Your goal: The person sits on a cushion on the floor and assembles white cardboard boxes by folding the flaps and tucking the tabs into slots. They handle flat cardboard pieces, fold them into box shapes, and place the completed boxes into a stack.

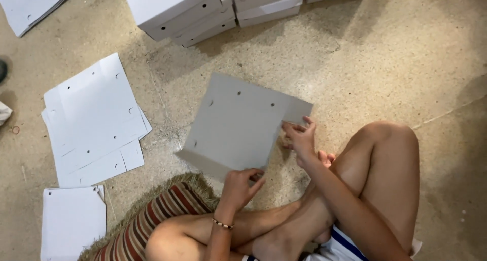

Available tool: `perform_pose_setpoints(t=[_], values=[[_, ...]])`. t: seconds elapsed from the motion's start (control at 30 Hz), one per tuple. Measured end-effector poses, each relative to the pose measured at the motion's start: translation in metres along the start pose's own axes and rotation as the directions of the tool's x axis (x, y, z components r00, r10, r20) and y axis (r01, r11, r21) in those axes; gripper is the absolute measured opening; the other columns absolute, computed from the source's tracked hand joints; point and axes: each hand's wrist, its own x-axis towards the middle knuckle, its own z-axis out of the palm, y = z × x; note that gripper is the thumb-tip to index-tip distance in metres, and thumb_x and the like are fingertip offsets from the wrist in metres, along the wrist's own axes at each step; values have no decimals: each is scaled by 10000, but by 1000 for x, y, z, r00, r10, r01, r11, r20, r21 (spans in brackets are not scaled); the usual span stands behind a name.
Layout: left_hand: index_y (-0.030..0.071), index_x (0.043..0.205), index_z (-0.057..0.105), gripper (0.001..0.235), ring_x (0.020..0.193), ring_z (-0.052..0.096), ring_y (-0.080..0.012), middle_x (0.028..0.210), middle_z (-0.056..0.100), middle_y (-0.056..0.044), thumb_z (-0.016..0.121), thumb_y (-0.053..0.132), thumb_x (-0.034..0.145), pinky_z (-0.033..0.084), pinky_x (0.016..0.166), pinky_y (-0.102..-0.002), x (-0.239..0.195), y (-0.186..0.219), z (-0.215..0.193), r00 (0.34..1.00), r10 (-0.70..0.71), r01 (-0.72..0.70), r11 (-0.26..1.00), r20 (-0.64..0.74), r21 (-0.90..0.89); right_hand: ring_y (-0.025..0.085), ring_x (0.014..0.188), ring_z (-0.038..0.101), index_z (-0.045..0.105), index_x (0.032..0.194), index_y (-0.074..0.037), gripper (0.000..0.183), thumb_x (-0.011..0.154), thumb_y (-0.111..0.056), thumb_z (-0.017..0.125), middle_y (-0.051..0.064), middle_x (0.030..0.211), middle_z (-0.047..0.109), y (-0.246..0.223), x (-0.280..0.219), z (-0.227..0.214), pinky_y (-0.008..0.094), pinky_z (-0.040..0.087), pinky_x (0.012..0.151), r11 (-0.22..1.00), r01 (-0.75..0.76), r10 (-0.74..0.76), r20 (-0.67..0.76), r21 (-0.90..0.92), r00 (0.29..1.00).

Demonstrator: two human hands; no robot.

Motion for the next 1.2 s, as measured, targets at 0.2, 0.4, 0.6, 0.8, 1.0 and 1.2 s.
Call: perform_pose_setpoints(t=[0.2, 0.4, 0.6, 0.8, 1.0, 1.2], values=[[99, 798, 596, 192, 706, 660, -177, 750, 693, -32, 671, 268, 747, 480, 643, -287, 7, 13, 15, 986, 85, -76, 995, 143, -66, 208, 938, 536, 270, 1262, -172, 792, 620, -369, 689, 122, 1050, 491, 3, -14, 2, 304, 524, 586, 985, 81, -60, 138, -152, 989], [169, 781, 612, 266, 719, 629, -194, 764, 676, 16, 668, 419, 712, 428, 607, -327, 34, 24, 12, 914, 58, -63, 998, 402, -1, 156, 686, 612, 374, 1044, -92, 429, 728, -79, 664, 110, 838, 636, 32, 1, -6, 230, 504, 650, 902, 380, -357, 141, -204, 923], [76, 944, 584, 304, 792, 619, -387, 783, 622, -180, 454, 348, 905, 475, 714, -472, 120, 50, -10, 971, 30, -39, 999, -237, -32, 129, 709, 628, 485, 928, -113, 305, 703, -87, 690, 38, 786, 649, 48, 18, -5, 299, 522, 594, 859, 395, -373, 129, -326, 919], [53, 1215, 500, 822, 1079, 500, -463, 1234, 424, -271, 329, 715, 759, 461, 848, -509, 181, 83, 0, 975, -173, 168, 985, 137, 49, 337, 724, 629, 574, 859, -83, 175, 695, -134, 540, 160, 730, 636, 25, -7, 2, 465, 502, 595, 751, 421, -447, 78, -508, 891], [33, 854, 545, 417, 817, 630, -346, 796, 585, -142, 738, 323, 624, 544, 680, -427, 253, 1, 74, 982, -185, 185, 953, -22, 238, 187, 664, 538, 541, 690, -31, 254, 841, -193, 415, 128, 666, 570, -5, -16, 1, 424, 483, 680, 976, 123, -116, 48, -178, 992], [138, 1014, 577, 352, 891, 619, -372, 932, 564, -184, 581, 50, 673, 526, 737, -429, 175, 21, -24, 980, -183, 174, 979, -81, -104, 236, 774, 639, 542, 1000, -82, 224, 789, -77, 615, 135, 808, 628, 31, 21, -16, 321, 518, 622, 802, 429, -381, 196, -416, 903]])
